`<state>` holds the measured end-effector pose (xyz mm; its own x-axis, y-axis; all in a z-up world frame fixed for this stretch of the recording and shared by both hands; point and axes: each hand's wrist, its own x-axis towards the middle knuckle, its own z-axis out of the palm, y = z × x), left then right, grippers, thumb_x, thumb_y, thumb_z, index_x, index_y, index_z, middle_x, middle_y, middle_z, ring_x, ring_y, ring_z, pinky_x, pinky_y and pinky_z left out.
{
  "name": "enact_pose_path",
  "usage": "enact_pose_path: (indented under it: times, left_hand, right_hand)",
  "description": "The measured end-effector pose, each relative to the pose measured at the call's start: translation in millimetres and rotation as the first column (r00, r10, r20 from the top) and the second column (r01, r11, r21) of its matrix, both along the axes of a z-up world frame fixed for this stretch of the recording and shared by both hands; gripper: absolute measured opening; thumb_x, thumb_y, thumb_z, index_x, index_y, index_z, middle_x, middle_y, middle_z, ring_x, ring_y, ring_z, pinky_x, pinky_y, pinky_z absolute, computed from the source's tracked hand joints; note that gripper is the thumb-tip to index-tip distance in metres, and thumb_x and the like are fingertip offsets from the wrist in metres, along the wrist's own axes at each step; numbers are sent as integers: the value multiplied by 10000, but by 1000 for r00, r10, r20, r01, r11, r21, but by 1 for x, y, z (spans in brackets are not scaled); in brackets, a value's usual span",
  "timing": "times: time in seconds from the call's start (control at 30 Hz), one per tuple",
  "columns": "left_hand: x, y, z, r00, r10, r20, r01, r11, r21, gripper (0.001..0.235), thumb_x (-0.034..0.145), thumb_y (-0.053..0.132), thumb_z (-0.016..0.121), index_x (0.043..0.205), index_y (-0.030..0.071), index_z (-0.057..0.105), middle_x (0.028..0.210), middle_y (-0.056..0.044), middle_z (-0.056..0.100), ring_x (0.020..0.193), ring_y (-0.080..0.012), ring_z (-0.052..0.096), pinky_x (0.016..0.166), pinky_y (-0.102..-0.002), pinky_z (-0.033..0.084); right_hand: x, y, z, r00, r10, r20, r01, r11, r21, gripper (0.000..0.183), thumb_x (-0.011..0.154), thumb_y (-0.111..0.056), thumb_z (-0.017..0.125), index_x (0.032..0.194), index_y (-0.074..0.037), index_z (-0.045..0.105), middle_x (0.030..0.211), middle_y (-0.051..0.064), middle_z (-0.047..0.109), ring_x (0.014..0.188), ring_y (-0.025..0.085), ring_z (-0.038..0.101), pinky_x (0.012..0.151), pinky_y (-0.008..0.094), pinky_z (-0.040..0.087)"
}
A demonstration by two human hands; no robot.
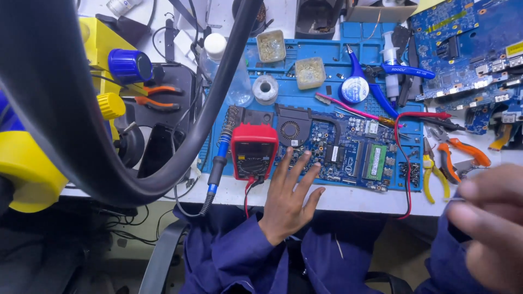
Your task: The person uses a multimeter to test various points on a blue circuit board. They hold the probes against different components and connectors on the board while observing the readings on the multimeter display.
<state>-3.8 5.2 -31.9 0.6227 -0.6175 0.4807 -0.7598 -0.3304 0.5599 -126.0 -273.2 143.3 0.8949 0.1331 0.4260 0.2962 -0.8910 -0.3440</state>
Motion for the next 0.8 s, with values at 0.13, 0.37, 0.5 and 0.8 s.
enact_pose_path:
  times: [0.13, 0.37, 0.5, 0.8]
  left_hand:
    - [4, -2, 0, 996, 38, 86, -38, 999, -10, 398, 1055, 215, 696, 1400, 59, 572, 1517, -198, 518, 1473, -492, 424, 1176, -604, 466]
    - [5, 0, 2, 991, 51, 124, -36, 992, -124, 219, 1020, 136, 688, 1221, 51, 669, 1307, -174, 667, 1308, -440, 599, 1057, -548, 547]
    - [1, -7, -13, 968, 153, 199, -124, 981, -151, 180, 979, 213, 703, 1131, 135, 758, 1181, -96, 750, 1167, -359, 720, 967, -507, 604]
    - [4, -13, -15, 943, 184, 276, -126, 968, -215, 150, 961, 171, 697, 1080, 115, 769, 1045, -69, 766, 1009, -281, 765, 946, -432, 630]
  right_hand:
    - [117, 52, -13, 996, 93, -16, -93, 995, -29, 245, 1002, 120, 628, 1202, 19, 727, 1047, 210, 647, 881, 347, 637, 703, 443, 543]
    - [167, 36, -114, 872, -272, -407, 89, 906, -415, 256, 985, -374, 664, 1137, -169, 681, 903, 69, 711, 817, 371, 705, 524, 524, 511]
    - [173, 46, -113, 815, -287, -504, 105, 927, -359, 186, 957, -259, 664, 1051, -116, 736, 834, 71, 745, 751, 315, 750, 641, 452, 586]
    - [171, 52, -91, 782, -234, -577, 169, 972, -164, 194, 990, -131, 626, 1165, -65, 676, 681, 94, 710, 605, 352, 701, 606, 452, 531]
